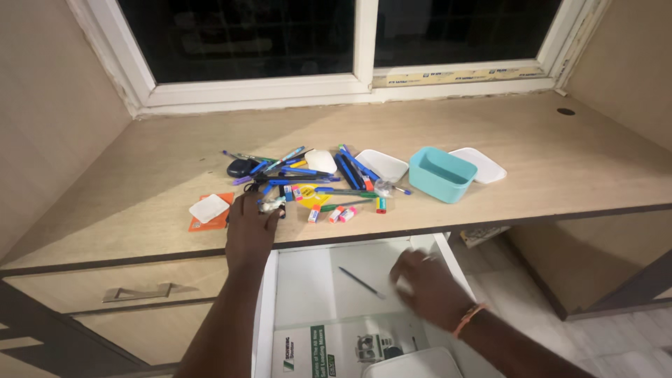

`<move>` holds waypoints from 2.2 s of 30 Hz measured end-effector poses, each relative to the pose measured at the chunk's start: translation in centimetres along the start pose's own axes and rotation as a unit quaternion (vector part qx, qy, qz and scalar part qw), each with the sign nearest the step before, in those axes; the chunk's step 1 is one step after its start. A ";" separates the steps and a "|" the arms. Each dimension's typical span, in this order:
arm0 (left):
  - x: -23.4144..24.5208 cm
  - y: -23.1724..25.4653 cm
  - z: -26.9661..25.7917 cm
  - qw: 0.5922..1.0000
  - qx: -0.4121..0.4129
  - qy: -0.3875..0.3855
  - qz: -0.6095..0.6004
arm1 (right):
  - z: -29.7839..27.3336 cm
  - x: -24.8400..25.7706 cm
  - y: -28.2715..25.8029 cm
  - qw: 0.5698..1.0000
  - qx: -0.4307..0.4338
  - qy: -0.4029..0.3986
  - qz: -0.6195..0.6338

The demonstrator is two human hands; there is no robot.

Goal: The person sorts stationery and office supplies by picking up pens, pencils, and books from a countertop and placing them into open desk drawers.

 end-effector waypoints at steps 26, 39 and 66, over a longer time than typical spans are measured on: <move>0.3 0.3 -0.3 0.998 -0.043 0.047 0.010 | -0.2 0.8 -1.1 0.938 -0.094 -0.289 0.165; 0.2 0.0 0.0 0.999 -0.026 0.039 -0.005 | 0.0 10.8 18.1 0.501 -0.359 0.412 0.671; 0.2 0.2 -0.2 0.998 -0.051 0.046 -0.002 | -0.7 8.1 22.5 0.636 -0.441 0.343 0.532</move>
Point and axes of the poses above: each hand's wrist, its own z-axis towards the middle knuckle, its own x-axis out of the back of the hand, y = z × x, the point moved 8 cm from there along z, towards the middle knuckle, and after that the axes turned 3 degrees about x, right-handed, at the moved point
